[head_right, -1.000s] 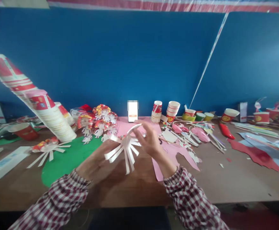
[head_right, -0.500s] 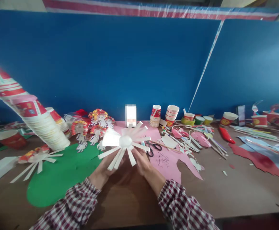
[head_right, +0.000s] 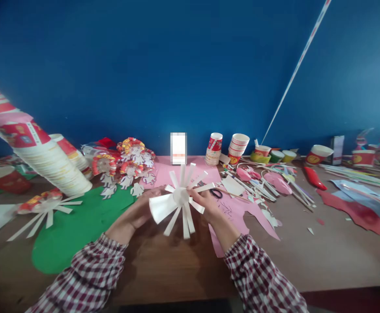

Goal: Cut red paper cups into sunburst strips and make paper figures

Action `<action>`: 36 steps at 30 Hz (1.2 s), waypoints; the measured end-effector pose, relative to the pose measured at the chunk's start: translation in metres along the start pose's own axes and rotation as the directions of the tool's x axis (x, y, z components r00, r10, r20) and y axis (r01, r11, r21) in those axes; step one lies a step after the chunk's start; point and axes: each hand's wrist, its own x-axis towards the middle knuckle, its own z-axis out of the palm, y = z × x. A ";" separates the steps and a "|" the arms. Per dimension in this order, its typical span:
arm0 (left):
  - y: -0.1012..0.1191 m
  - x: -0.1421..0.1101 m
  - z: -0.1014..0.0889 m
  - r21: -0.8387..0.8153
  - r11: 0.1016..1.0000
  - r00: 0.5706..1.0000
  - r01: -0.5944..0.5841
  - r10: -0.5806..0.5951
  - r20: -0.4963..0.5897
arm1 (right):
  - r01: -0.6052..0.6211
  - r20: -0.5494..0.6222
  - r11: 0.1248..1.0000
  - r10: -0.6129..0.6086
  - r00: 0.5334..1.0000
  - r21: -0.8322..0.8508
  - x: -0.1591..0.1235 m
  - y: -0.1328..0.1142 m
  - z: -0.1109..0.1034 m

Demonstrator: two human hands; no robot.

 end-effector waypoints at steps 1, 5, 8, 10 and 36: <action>0.001 -0.001 0.000 0.031 0.999 0.999 0.024 -0.025 0.033 | -0.028 0.045 1.000 0.028 0.999 -0.005 0.002 -0.002 0.004; 0.005 -0.007 0.002 0.126 0.985 0.981 0.120 -0.138 0.139 | -0.033 0.035 0.996 0.036 0.999 -0.078 0.014 0.004 0.013; 0.008 -0.010 0.005 0.173 0.972 0.973 0.160 -0.185 0.139 | -0.001 0.004 0.969 0.002 1.000 -0.246 0.022 0.017 0.008; 0.008 -0.010 0.005 0.195 0.967 0.973 0.167 -0.193 0.127 | 0.021 0.027 0.938 -0.013 1.000 -0.345 0.027 0.026 0.003; -0.017 0.001 0.017 0.499 0.867 0.979 -0.016 0.116 -0.170 | 0.054 0.075 0.941 -0.031 0.997 -0.335 0.032 0.030 0.003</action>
